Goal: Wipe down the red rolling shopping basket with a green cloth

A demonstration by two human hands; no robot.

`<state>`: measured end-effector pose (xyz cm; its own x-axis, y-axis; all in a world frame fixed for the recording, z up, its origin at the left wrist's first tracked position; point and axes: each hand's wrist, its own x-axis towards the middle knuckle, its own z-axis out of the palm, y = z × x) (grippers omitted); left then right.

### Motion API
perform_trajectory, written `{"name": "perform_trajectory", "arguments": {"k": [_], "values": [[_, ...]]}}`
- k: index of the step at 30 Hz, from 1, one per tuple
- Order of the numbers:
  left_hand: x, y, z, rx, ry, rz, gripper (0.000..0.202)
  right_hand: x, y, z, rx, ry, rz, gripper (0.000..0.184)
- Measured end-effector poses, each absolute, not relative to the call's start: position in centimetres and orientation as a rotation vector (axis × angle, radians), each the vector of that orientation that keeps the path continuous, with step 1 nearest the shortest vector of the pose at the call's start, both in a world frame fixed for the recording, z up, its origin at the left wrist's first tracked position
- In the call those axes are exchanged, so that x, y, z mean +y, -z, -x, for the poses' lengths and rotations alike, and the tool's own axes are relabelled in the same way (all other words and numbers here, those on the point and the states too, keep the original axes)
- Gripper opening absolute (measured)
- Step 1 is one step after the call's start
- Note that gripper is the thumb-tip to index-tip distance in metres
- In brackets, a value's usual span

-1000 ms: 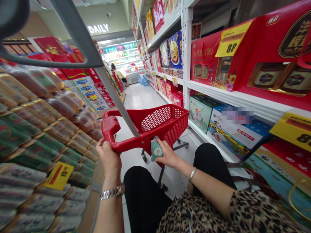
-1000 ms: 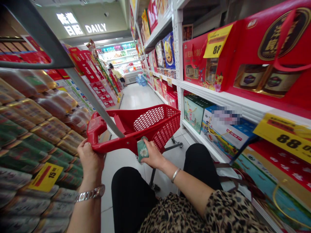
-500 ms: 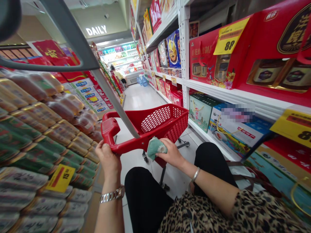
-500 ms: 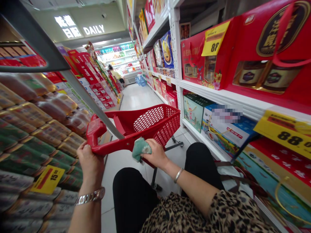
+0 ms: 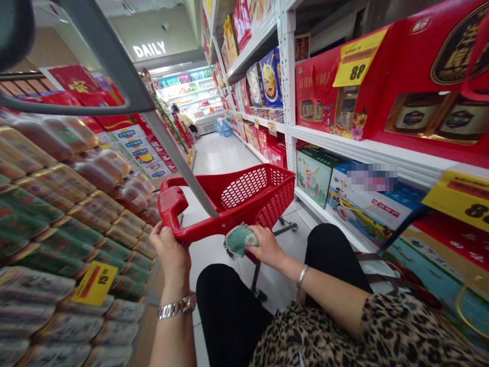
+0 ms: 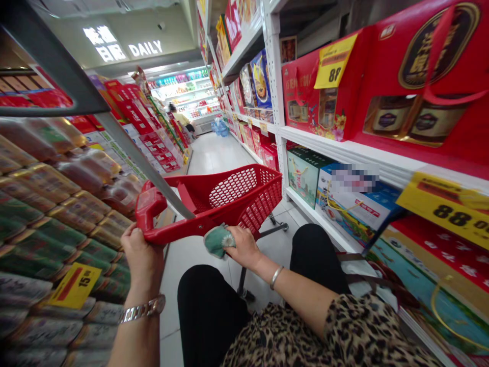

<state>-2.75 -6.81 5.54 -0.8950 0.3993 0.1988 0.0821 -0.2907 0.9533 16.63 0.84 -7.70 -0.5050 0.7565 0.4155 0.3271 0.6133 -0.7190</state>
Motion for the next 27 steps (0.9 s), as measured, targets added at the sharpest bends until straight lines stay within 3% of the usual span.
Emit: {"name": "perform_trajectory", "arguments": {"k": [6,15,27], "values": [[-6.6,-5.4,3.0,1.718,-2.321,-0.601,0.05,0.2,8.9,-17.9,-2.288,-0.818,1.058,0.046],[-6.8,-5.2,3.2,1.729,-2.307,-0.66,0.05,-0.6,7.6,-16.9,-2.467,-0.927,1.509,0.03],[-6.8,-5.4,3.0,1.704,-2.303,-0.621,0.045,-0.2,5.9,-16.2,-2.002,-0.759,1.0,0.04]]}}
